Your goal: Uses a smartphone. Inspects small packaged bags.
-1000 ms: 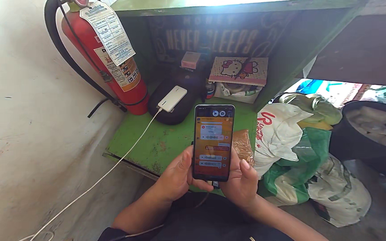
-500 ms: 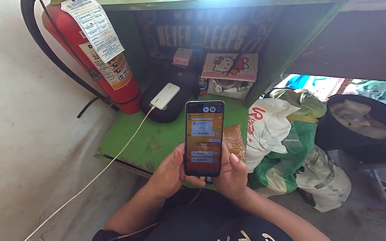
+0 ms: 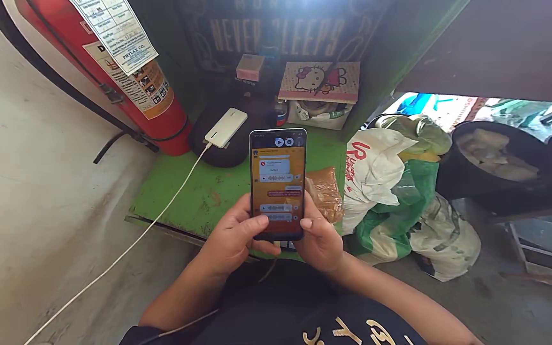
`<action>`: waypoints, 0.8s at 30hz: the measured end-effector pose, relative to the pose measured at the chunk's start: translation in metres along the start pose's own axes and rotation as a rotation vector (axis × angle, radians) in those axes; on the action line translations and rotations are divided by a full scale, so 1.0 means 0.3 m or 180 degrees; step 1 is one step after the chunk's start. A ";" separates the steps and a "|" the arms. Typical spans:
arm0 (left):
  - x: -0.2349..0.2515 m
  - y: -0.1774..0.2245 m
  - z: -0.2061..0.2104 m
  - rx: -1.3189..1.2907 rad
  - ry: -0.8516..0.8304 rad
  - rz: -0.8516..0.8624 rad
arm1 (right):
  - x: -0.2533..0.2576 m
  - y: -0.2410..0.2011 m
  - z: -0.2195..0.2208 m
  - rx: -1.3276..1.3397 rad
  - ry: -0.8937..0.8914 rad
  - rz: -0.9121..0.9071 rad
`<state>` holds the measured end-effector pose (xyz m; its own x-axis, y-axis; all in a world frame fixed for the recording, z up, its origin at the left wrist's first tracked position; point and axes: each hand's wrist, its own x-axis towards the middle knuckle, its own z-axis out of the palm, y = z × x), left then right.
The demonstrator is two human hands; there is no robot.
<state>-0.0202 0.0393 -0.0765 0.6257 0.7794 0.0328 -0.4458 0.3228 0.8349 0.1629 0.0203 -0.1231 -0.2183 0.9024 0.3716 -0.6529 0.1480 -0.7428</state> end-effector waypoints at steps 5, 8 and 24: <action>0.002 -0.001 0.011 0.0289 0.0177 0.0069 | 0.001 -0.002 -0.006 0.0003 -0.0137 -0.0011; 0.004 -0.004 0.013 0.0306 0.0199 0.0076 | 0.001 -0.003 -0.009 -0.0085 -0.0143 -0.0007; 0.000 -0.012 0.009 0.0473 0.0190 0.0093 | 0.007 0.005 0.011 -0.0256 0.0154 0.0008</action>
<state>-0.0170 0.0367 -0.0779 0.5728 0.8192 0.0293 -0.3610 0.2199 0.9063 0.1590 0.0210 -0.1217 -0.1831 0.9210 0.3438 -0.5918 0.1760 -0.7867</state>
